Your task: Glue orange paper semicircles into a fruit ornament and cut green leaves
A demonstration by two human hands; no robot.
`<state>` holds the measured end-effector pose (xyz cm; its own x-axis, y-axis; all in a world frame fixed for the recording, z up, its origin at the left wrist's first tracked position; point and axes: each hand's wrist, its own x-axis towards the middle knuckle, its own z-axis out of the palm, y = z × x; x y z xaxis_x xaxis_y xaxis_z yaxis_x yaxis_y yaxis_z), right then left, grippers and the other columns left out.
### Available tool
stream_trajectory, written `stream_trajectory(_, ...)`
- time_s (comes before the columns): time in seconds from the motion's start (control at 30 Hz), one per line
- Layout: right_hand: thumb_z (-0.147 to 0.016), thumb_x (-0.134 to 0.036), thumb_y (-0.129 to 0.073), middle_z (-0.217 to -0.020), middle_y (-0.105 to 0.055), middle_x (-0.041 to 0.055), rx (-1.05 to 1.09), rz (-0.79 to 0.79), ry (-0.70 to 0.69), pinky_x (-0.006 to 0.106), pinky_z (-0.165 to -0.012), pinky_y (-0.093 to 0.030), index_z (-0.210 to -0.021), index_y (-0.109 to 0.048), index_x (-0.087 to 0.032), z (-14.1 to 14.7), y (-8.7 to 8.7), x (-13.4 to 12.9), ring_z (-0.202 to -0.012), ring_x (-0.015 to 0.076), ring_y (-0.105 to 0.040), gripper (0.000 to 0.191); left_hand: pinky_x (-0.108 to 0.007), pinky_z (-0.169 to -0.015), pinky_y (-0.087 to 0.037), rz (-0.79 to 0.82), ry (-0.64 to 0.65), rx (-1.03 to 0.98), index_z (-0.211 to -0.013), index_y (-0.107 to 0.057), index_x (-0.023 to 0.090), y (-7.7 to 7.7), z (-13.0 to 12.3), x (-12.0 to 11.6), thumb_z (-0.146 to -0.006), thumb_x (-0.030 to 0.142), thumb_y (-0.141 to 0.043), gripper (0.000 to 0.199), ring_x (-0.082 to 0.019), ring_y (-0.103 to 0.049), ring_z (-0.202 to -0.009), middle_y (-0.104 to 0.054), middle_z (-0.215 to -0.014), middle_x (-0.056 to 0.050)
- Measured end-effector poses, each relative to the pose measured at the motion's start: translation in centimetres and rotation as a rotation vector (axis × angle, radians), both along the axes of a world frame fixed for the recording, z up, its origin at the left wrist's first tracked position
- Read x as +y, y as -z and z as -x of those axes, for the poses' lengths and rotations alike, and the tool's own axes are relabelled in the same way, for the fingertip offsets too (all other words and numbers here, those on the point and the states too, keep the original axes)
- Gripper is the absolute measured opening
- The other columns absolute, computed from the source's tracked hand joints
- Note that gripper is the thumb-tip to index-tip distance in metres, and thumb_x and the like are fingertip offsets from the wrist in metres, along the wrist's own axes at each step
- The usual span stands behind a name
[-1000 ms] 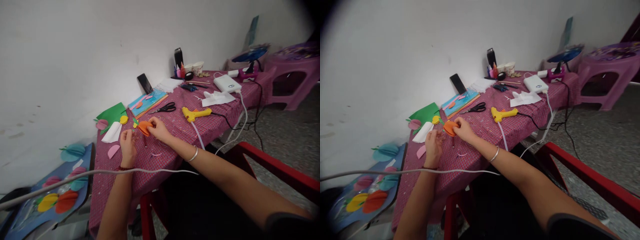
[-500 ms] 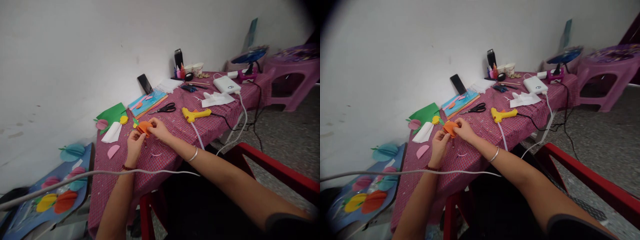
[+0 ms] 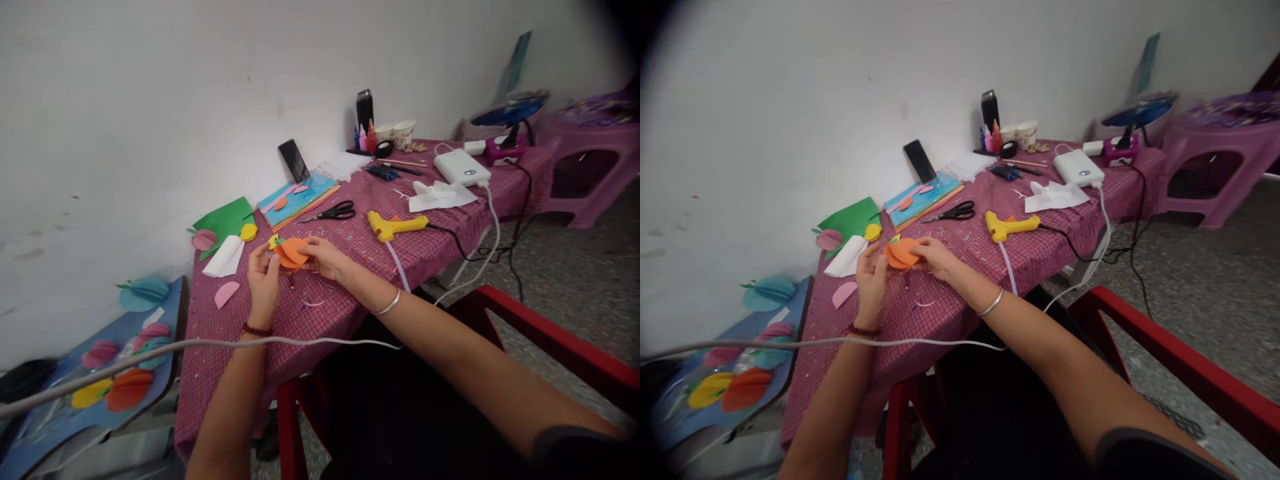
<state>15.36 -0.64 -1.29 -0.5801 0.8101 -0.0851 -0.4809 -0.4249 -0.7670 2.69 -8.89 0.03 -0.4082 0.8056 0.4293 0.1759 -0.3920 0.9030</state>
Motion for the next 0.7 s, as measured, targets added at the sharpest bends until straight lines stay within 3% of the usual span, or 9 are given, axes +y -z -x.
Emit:
stream_trajectory(0.07, -0.075, -0.007, -0.064, -0.068, -0.062, -0.0014, 0.016, 0.028, -0.019, 0.019, -0.044, -0.053, -0.078, -0.05, -0.018, 0.0, 0.1, 0.1, -0.055, 0.0107, -0.061, 0.018, -0.024, -0.067, -0.054, -0.014, -0.036, 0.087, -0.118, -0.062, 0.023, -0.2, 0.0, -0.2, -0.083, 0.038, -0.068, 0.039, -0.013, -0.064, -0.07, -0.066, -0.08, 0.0)
stream_trajectory(0.2, -0.075, -0.005, -0.065, -0.071, -0.063, -0.0011, 0.07, 0.041, -0.034, 0.018, -0.046, -0.054, -0.078, -0.051, -0.017, 0.0, 0.1, 0.0, -0.054, 0.0092, -0.061, 0.018, -0.03, -0.088, -0.051, -0.015, -0.086, 0.238, -0.101, -0.071, 0.019, 0.0, 0.2, -0.3, -0.085, 0.035, -0.064, 0.023, -0.018, -0.065, -0.096, -0.07, -0.102, -0.007)
stream_trajectory(0.43, -0.078, -0.003, -0.059, -0.065, -0.062, -0.002, 0.12, 0.06, -0.052, 0.016, -0.044, -0.052, -0.082, -0.056, -0.015, -0.3, 0.0, 0.0, -0.05, 0.008, -0.058, 0.013, -0.03, -0.088, -0.053, 0.004, 0.034, 0.129, -0.109, -0.068, 0.022, 0.1, -0.5, -0.1, -0.065, 0.017, -0.082, 0.047, -0.018, -0.067, -0.097, -0.07, -0.105, -0.006)
stream_trajectory(0.7, -0.078, -0.002, -0.056, -0.062, -0.062, -0.0024, 0.146, 0.084, -0.06, 0.015, -0.044, -0.051, -0.079, -0.056, -0.016, -0.5, -0.1, -0.1, -0.05, 0.0081, -0.058, 0.014, -0.03, -0.095, -0.051, 0.003, 0.147, 0.051, -0.118, -0.063, 0.025, 0.0, -0.7, -0.1, -0.067, 0.01, -0.079, 0.056, -0.019, -0.064, -0.11, -0.067, -0.119, -0.008)
